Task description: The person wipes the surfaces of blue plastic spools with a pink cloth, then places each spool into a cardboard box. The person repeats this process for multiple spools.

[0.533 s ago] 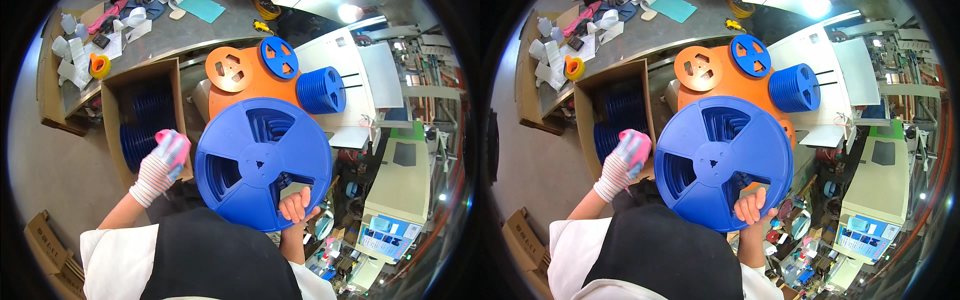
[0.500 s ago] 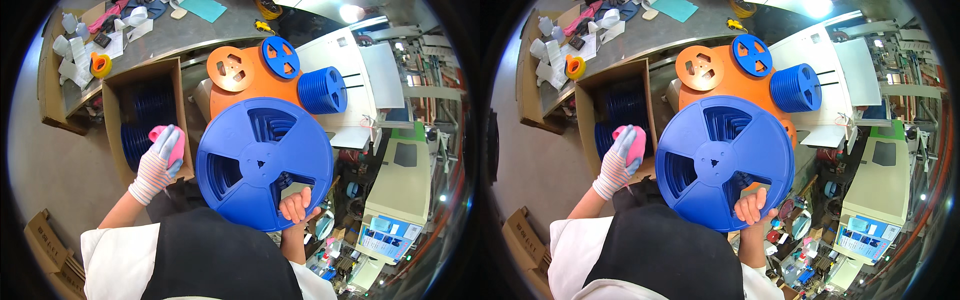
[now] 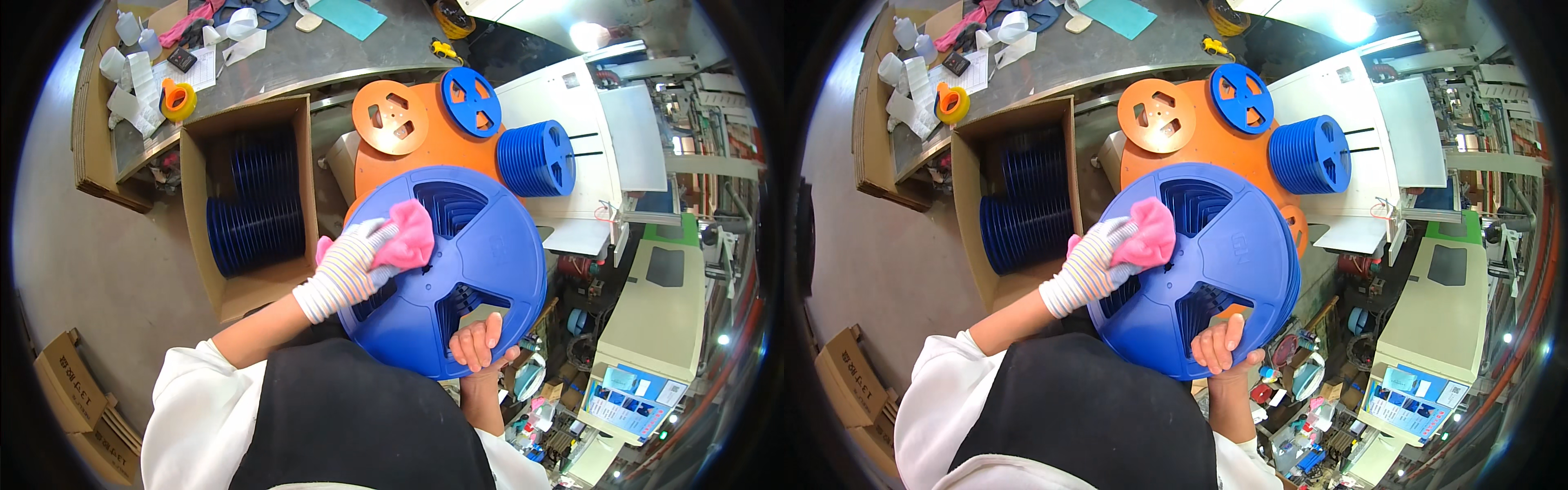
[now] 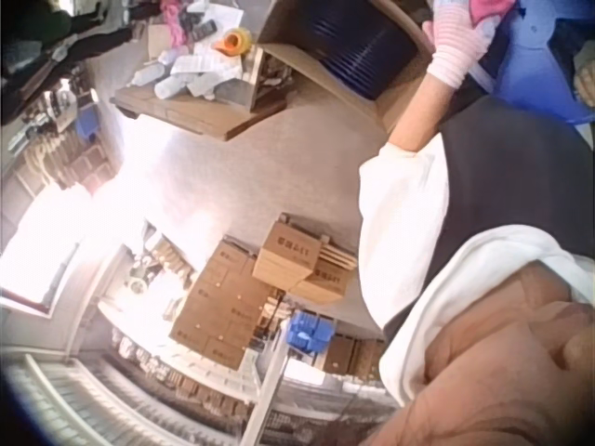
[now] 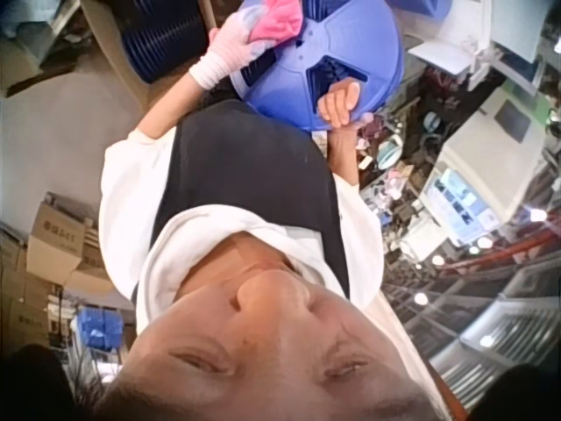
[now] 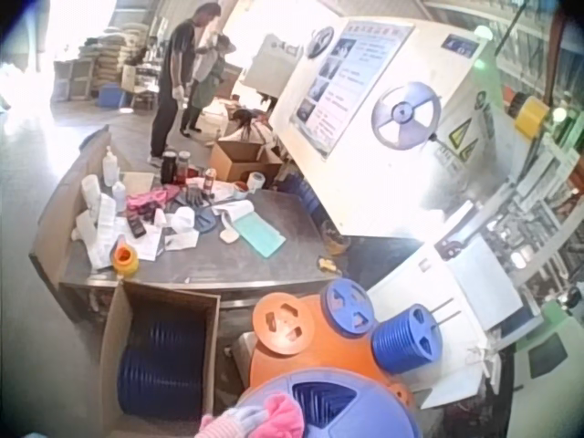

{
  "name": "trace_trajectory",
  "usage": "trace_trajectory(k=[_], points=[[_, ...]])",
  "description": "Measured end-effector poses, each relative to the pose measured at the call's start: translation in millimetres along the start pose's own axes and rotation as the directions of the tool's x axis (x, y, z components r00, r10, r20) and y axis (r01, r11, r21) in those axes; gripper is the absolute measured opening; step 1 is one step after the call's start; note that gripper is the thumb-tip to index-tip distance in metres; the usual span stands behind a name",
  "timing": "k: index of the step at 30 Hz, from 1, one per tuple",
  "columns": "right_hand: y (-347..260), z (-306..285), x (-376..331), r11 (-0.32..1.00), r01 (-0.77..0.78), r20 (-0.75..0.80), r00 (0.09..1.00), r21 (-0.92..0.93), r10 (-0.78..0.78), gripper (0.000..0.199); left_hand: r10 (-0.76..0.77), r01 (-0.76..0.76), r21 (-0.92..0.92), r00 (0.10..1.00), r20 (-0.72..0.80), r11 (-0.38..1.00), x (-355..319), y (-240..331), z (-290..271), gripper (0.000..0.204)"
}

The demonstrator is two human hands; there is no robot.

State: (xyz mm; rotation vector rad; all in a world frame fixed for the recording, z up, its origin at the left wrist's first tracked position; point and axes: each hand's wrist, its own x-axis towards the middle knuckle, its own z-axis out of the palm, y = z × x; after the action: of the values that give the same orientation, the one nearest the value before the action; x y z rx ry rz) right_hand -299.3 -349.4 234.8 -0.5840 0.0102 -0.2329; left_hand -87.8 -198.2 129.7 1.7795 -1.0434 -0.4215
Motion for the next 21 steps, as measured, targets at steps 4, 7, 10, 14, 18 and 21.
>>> trace_trajectory(k=[4,7,10,14,18,21], points=[[0,3,1,1.0,-0.009,-0.049,0.999,-0.023,0.008,0.03,-0.028,-0.031,0.296,0.981,0.193,0.955,29,10,-17,0.037],[0,0,4,1.0,-0.018,-0.008,1.0,-0.015,0.018,0.031,-0.302,0.283,0.322,0.953,0.009,0.903,38,18,-26,0.03],[-1,-7,6,0.998,-0.046,0.069,0.996,-0.035,0.048,0.031,-0.089,0.065,0.125,0.976,0.198,0.99,17,32,-8,0.035],[0,-9,-1,0.999,-0.031,0.083,0.996,0.016,0.03,0.035,-0.018,-0.002,0.118,0.985,0.169,0.993,13,13,14,0.032],[-1,-9,-2,0.999,-0.043,0.092,0.995,-0.024,0.045,0.032,-0.567,0.595,-0.681,0.763,0.311,0.427,36,-1,14,0.005],[-3,-8,-3,1.0,-0.015,0.064,0.998,-0.013,0.016,0.031,-0.015,0.04,-0.286,0.996,0.089,0.957,16,22,19,0.03]])
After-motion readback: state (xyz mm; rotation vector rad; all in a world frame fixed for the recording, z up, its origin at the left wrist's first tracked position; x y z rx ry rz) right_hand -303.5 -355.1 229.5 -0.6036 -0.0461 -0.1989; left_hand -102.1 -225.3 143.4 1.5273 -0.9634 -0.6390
